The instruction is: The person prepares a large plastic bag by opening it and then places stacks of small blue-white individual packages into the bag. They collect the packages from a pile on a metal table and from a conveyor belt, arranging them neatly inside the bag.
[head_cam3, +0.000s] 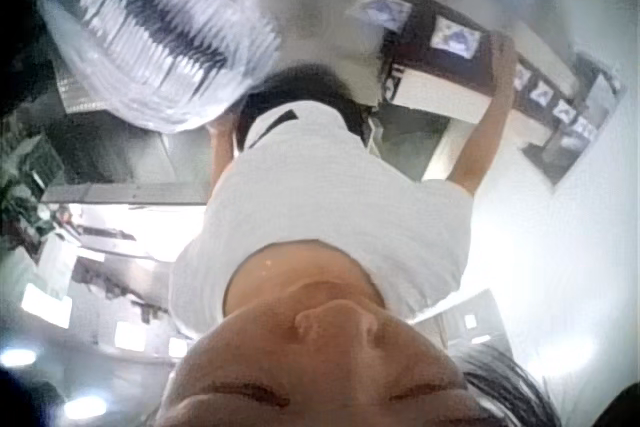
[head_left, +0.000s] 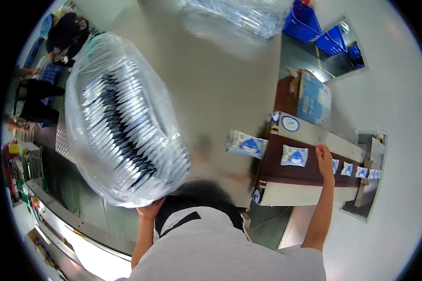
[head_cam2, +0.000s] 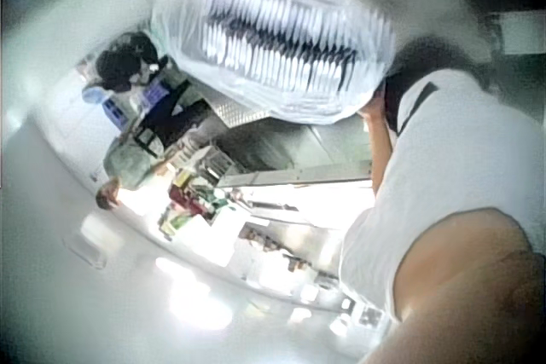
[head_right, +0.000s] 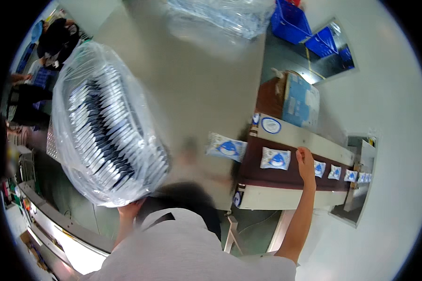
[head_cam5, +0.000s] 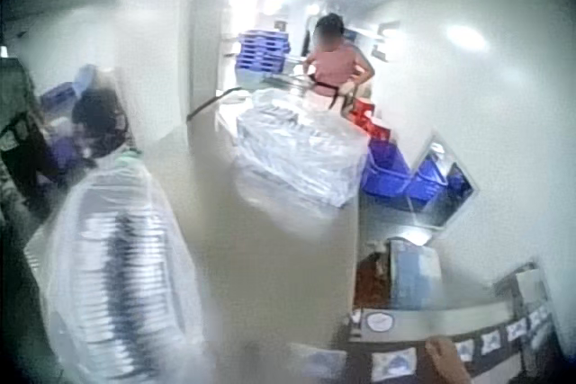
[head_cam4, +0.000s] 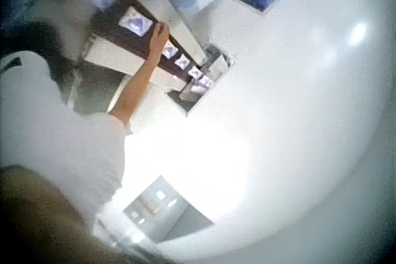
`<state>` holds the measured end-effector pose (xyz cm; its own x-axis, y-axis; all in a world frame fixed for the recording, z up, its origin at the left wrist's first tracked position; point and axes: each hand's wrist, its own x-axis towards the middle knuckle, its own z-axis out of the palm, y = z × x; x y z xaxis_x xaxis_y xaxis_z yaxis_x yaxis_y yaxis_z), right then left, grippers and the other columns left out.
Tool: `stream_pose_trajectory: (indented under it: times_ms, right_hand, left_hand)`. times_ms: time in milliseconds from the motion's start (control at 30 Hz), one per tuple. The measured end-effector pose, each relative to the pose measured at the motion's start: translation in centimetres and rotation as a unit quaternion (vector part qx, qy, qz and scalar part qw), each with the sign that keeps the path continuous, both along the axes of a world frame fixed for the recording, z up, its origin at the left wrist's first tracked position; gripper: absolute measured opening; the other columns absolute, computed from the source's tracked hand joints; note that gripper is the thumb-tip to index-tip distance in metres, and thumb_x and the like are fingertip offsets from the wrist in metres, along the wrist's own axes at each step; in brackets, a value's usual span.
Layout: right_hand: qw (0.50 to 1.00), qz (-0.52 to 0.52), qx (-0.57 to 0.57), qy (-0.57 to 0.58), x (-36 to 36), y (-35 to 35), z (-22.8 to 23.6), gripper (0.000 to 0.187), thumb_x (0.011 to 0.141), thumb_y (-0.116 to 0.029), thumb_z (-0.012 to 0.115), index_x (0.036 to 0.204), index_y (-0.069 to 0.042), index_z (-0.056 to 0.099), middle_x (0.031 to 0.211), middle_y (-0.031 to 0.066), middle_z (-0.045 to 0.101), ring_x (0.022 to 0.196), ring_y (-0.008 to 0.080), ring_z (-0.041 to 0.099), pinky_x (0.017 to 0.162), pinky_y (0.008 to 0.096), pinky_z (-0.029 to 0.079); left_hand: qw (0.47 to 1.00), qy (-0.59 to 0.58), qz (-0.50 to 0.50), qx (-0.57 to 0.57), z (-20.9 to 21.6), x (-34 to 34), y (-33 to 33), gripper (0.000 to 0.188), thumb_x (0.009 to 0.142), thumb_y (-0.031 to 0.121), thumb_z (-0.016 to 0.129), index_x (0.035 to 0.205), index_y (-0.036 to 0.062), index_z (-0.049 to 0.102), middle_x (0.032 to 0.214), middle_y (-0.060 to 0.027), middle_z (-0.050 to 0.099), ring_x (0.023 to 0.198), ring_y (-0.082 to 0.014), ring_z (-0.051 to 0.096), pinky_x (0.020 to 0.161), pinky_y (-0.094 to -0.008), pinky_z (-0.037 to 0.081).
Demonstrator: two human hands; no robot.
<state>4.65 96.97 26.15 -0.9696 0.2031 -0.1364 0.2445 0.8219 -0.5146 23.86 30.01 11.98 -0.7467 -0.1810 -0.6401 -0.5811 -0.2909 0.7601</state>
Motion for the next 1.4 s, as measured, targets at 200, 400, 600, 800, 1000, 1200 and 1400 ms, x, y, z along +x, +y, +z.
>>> stream_pose_trajectory:
  times_ms: [200,400,600,800,1000,1200,1400]
  right_hand:
    - [0.931,0.095,0.277,-0.217,2.0,14.6,-3.8,0.045,0.078,-0.009,0.066,0.120,-0.011,0.051,0.118,0.0089,0.056,0.106,0.0276,0.055,0.086,0.0399,0.047]
    - [0.934,0.128,0.270,-0.199,4.2,14.3,-7.5,0.062,0.069,-0.011,0.074,0.124,-0.012,0.045,0.119,0.0091,0.051,0.115,0.0301,0.048,0.090,0.0457,0.043]
    - [0.898,0.240,0.253,-0.267,-1.2,9.3,-7.4,0.051,0.057,-0.039,0.079,0.096,-0.011,0.063,0.101,0.0078,0.057,0.106,0.0296,0.049,0.086,0.0425,0.040]
    - [0.899,0.417,-0.016,-0.133,-10.3,-6.8,-7.4,0.050,0.062,-0.039,0.077,0.095,-0.005,0.063,0.096,0.0118,0.057,0.103,0.0320,0.049,0.087,0.0393,0.041]
    - [0.857,0.391,-0.092,-0.323,-10.8,-15.8,-16.4,0.086,0.057,-0.045,0.082,0.122,0.000,0.047,0.120,0.0206,0.050,0.120,0.0317,0.041,0.098,0.0349,0.037]
    - [0.913,0.339,0.198,-0.114,1.4,-24.5,-10.8,0.102,0.047,-0.049,0.083,0.124,0.000,0.037,0.126,0.0194,0.040,0.120,0.0370,0.037,0.102,0.0555,0.025]
    - [0.948,0.236,0.079,-0.199,1.2,-28.1,-10.0,0.097,0.051,-0.033,0.085,0.127,0.000,0.033,0.123,0.0207,0.045,0.111,0.0377,0.050,0.095,0.0449,0.040]
  left_hand:
    - [0.977,-0.091,0.024,0.191,-7.3,7.0,0.5,0.049,0.089,0.030,0.049,0.127,-0.0013,0.044,0.120,-0.0205,0.054,0.109,-0.0333,0.054,0.097,-0.0423,0.042]
    - [0.969,-0.191,0.001,0.154,-1.9,1.8,4.2,0.036,0.089,0.026,0.050,0.113,-0.0011,0.055,0.102,-0.0174,0.063,0.092,-0.0277,0.062,0.087,-0.0366,0.049]
    - [0.984,-0.153,-0.085,0.034,0.5,1.1,5.4,0.030,0.092,0.022,0.049,0.112,0.0006,0.056,0.098,-0.0106,0.063,0.088,-0.0189,0.062,0.082,-0.0313,0.049]
    - [0.957,-0.079,-0.253,-0.115,3.3,-0.5,7.8,0.026,0.093,0.015,0.049,0.111,-0.0015,0.058,0.099,-0.0102,0.064,0.092,-0.0166,0.060,0.083,-0.0285,0.047]
    - [0.931,-0.037,-0.316,-0.181,9.8,-3.0,9.3,0.028,0.092,0.014,0.049,0.114,-0.0020,0.056,0.103,-0.0115,0.064,0.096,-0.0185,0.061,0.084,-0.0304,0.048]
    - [0.944,0.098,-0.232,-0.212,19.5,-4.9,9.2,0.026,0.084,-0.003,0.052,0.109,-0.0009,0.057,0.100,-0.0135,0.062,0.098,-0.0255,0.062,0.085,-0.0334,0.049]
    - [0.813,0.204,-0.182,-0.515,16.9,-13.0,6.6,0.026,0.082,0.012,0.061,0.101,-0.0057,0.058,0.105,-0.0227,0.057,0.096,-0.0376,0.057,0.082,-0.0404,0.048]
